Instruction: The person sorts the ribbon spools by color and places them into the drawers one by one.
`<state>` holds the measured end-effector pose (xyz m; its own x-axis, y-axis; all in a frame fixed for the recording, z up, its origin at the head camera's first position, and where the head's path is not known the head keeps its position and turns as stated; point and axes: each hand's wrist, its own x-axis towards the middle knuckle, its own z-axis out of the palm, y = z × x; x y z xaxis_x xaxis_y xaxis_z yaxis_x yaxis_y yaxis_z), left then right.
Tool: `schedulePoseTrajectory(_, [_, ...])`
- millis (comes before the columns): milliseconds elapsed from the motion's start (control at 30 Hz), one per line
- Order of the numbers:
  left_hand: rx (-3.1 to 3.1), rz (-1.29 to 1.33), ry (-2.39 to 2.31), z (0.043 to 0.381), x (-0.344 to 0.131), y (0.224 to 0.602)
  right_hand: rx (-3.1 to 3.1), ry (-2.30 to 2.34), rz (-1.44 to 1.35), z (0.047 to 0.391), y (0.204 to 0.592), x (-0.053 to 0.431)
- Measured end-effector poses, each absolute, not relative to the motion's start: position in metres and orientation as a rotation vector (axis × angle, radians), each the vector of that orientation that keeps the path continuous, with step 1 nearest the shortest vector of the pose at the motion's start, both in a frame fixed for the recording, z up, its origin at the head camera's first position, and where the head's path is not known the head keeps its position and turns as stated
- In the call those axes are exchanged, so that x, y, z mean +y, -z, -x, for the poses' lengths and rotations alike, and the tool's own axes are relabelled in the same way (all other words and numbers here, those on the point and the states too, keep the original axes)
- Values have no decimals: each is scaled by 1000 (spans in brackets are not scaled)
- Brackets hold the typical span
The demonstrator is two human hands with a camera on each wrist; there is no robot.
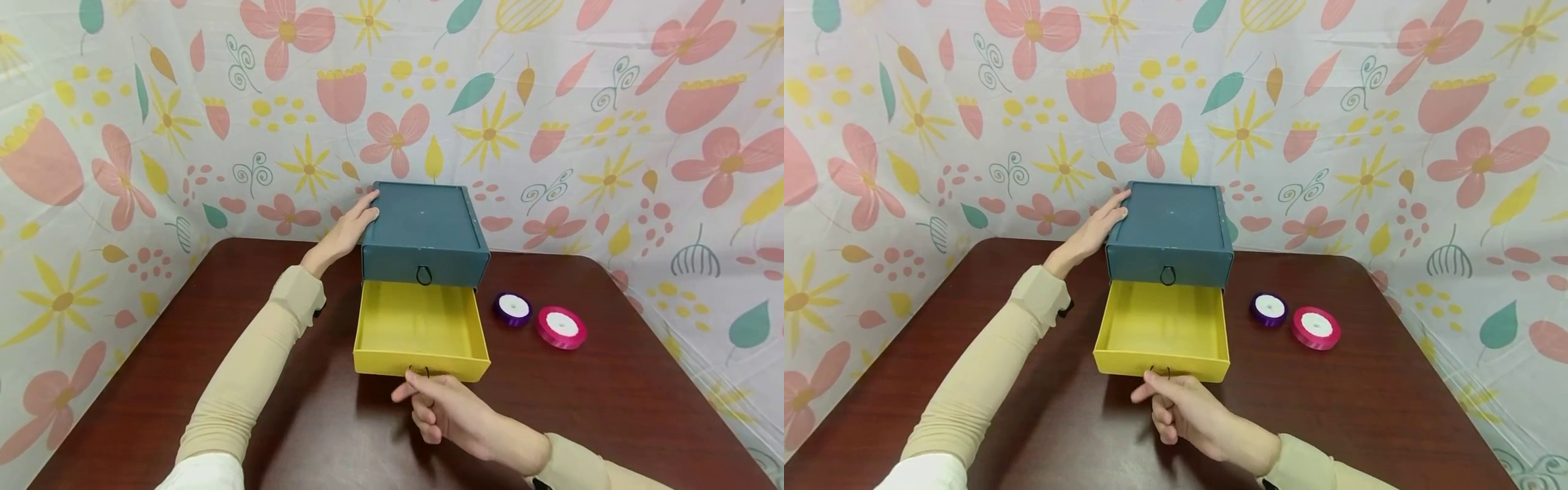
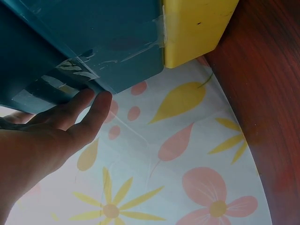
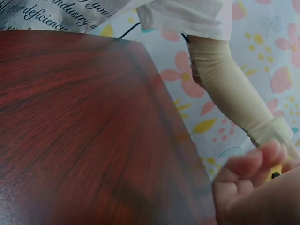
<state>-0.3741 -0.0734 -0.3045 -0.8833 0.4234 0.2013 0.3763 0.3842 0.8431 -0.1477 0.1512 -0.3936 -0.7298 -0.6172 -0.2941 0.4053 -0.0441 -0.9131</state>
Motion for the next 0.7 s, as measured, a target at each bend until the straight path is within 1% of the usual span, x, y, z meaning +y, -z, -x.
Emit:
schedulePoseTrajectory(167, [2571,-743,-1552,374,-74,304,1510,1747,454,141,378,160])
schedulePoseTrajectory(300, [2572,-753,-1550,373,-74,304,1514,1767,661,138,359,173])
schedulePoseTrajectory(400, [2570,-765,-1547,374,-74,304,1551,1835,856,142,341,189])
schedulePoseTrajectory(500, [2570,-771,-1546,374,-74,304,1754,1912,948,153,321,209])
schedulePoseTrajectory(600, [2569,-769,-1550,375,-74,305,2121,1953,844,172,311,230])
schedulePoseTrajectory(700, [2565,-768,-1551,374,-73,306,2556,1899,707,201,317,250])
